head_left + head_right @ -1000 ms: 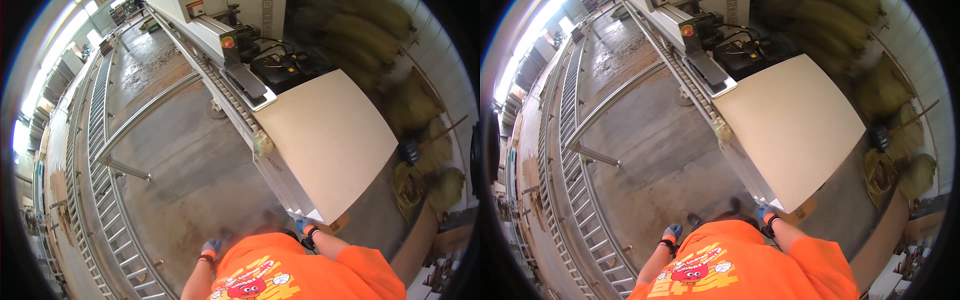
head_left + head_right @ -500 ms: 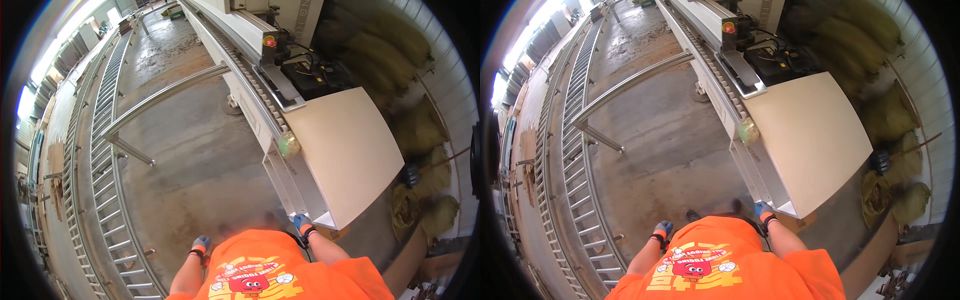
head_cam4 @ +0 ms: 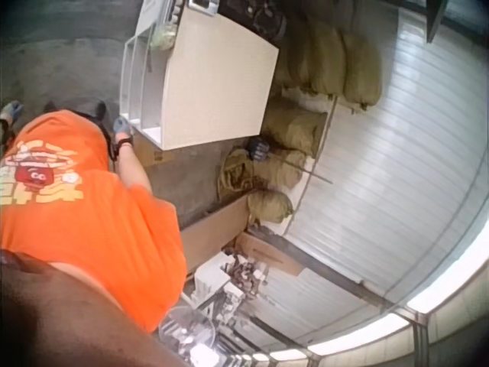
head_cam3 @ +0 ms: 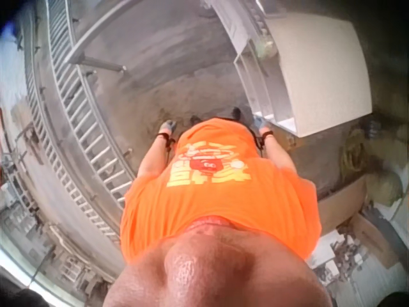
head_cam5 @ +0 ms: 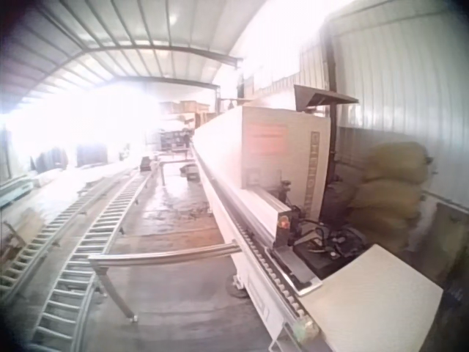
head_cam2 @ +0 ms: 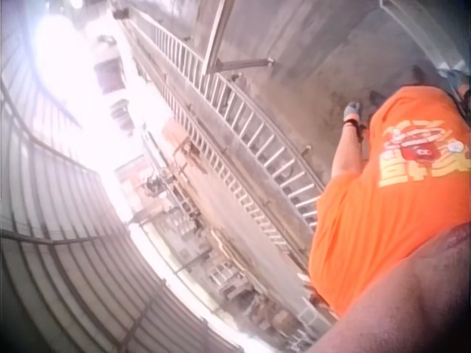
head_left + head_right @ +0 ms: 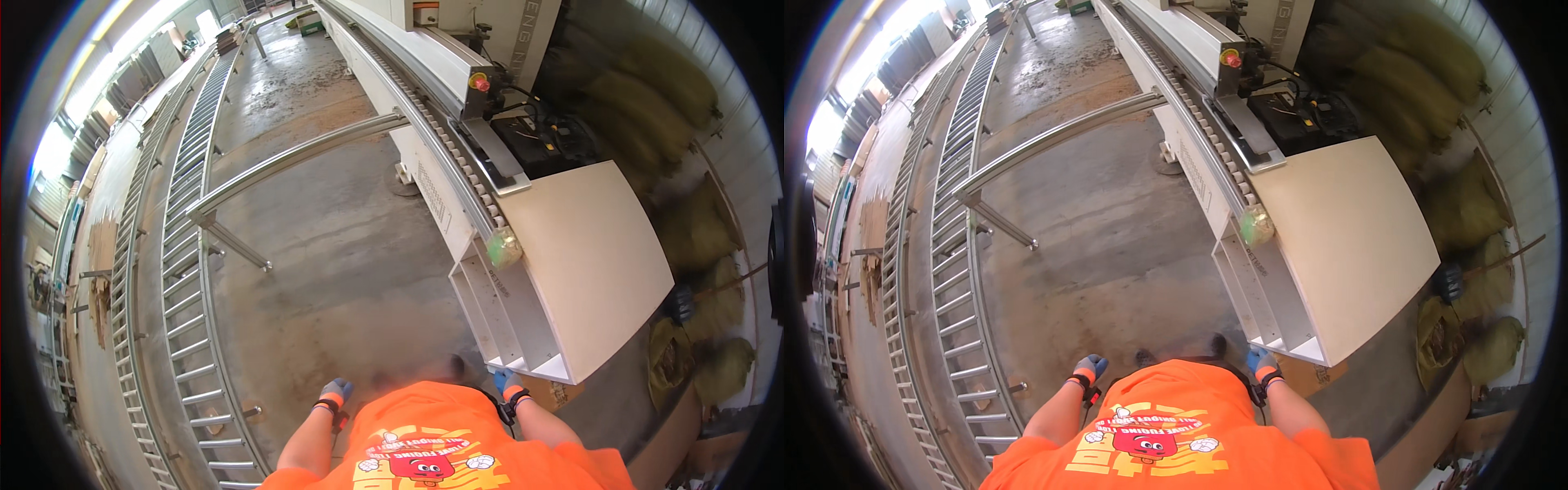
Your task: Feeding wood panels into an edge-banding or processing machine in a factory.
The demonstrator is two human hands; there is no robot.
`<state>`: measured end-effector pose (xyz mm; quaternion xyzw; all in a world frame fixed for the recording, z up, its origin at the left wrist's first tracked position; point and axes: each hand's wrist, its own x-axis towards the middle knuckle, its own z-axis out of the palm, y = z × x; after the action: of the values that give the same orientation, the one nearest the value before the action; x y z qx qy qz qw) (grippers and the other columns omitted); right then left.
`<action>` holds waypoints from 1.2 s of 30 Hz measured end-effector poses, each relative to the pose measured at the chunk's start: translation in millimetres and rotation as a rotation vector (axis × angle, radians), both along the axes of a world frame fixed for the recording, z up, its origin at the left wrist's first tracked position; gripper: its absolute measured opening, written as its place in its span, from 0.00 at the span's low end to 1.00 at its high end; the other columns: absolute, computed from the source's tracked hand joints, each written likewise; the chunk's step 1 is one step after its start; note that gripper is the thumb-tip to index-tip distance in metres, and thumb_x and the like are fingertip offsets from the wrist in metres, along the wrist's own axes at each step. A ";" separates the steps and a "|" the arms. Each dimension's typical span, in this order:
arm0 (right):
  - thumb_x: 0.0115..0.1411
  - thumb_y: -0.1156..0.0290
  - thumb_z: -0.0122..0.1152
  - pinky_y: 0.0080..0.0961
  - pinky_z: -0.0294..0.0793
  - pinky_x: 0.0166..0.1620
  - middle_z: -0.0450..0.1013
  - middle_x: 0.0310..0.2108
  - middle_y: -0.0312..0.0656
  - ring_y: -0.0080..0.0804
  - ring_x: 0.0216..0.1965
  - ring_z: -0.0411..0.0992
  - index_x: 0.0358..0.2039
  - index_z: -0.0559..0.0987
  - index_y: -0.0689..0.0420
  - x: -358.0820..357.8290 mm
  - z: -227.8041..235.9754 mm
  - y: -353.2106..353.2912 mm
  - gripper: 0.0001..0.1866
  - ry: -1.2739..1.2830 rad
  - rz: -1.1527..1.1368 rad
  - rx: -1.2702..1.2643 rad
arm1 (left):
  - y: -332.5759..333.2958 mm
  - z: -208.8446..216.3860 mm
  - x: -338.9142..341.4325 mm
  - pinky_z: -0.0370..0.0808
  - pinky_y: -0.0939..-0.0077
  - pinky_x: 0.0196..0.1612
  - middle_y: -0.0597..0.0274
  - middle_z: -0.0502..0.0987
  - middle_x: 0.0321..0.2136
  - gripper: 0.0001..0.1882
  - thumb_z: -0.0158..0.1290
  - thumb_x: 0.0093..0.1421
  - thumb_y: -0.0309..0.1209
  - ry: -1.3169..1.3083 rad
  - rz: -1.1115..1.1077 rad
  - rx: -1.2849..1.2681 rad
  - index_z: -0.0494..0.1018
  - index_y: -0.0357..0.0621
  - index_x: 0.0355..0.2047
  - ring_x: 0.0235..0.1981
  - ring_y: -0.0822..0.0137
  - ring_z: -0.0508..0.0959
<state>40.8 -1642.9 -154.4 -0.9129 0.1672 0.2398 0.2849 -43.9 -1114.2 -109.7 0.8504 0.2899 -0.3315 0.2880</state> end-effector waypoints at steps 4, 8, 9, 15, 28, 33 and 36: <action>0.60 0.50 0.53 0.40 0.74 0.49 0.79 0.42 0.54 0.55 0.45 0.77 0.45 0.82 0.47 -8.8 -17.7 -13.4 0.21 0.116 -0.069 -0.069 | -0.2 7.0 1.5 0.73 0.58 0.56 0.47 0.80 0.49 0.23 0.52 0.60 0.48 -0.020 -0.013 -0.007 0.79 0.46 0.48 0.53 0.47 0.77; 0.61 0.53 0.49 0.40 0.74 0.51 0.79 0.44 0.53 0.57 0.46 0.77 0.41 0.84 0.45 -2.4 -1.8 -5.7 0.18 0.105 0.008 -0.055 | -10.3 16.6 1.2 0.73 0.58 0.56 0.47 0.80 0.48 0.24 0.52 0.61 0.49 0.004 0.026 -0.032 0.79 0.45 0.47 0.53 0.46 0.77; 0.61 0.53 0.49 0.40 0.74 0.51 0.79 0.44 0.54 0.57 0.47 0.77 0.42 0.84 0.46 -1.0 -1.8 -7.5 0.19 0.077 0.046 -0.070 | -12.2 11.8 1.5 0.73 0.58 0.56 0.47 0.80 0.48 0.24 0.52 0.61 0.49 0.006 0.022 -0.036 0.79 0.45 0.47 0.53 0.46 0.77; 0.62 0.48 0.50 0.41 0.74 0.50 0.76 0.47 0.58 0.58 0.49 0.75 0.46 0.81 0.56 20.3 10.4 7.3 0.25 0.099 0.051 0.000 | -15.7 -0.4 -23.8 0.73 0.58 0.54 0.45 0.80 0.46 0.24 0.51 0.60 0.51 -0.016 0.015 0.014 0.79 0.44 0.45 0.51 0.45 0.78; 0.67 0.64 0.56 0.23 0.76 0.40 0.80 0.41 0.38 0.27 0.40 0.78 0.49 0.78 0.58 99.2 30.8 37.3 0.15 -0.013 -0.288 0.863 | -20.4 -46.4 -50.2 0.74 0.57 0.53 0.47 0.81 0.45 0.25 0.53 0.59 0.52 0.024 0.097 -0.095 0.80 0.43 0.45 0.49 0.46 0.79; 0.67 0.65 0.56 0.25 0.77 0.46 0.80 0.41 0.38 0.25 0.43 0.77 0.48 0.79 0.60 94.5 52.9 64.1 0.15 -0.050 0.029 0.675 | -29.6 -38.2 -43.9 0.74 0.58 0.54 0.46 0.80 0.47 0.25 0.51 0.60 0.52 0.070 0.070 -0.082 0.80 0.46 0.45 0.51 0.46 0.78; 0.68 0.59 0.55 0.34 0.76 0.54 0.76 0.50 0.43 0.36 0.50 0.76 0.55 0.75 0.58 86.9 74.0 81.7 0.21 0.017 -0.146 1.137 | -24.5 -48.1 -55.9 0.77 0.66 0.38 0.59 0.84 0.29 0.21 0.54 0.60 0.49 -0.132 0.019 -0.025 0.82 0.45 0.39 0.31 0.64 0.82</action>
<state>127.7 -1561.2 -80.4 -0.6001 0.0769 0.2789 0.7458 -99.8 -1138.8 -157.8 0.8639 0.2741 -0.2756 0.3204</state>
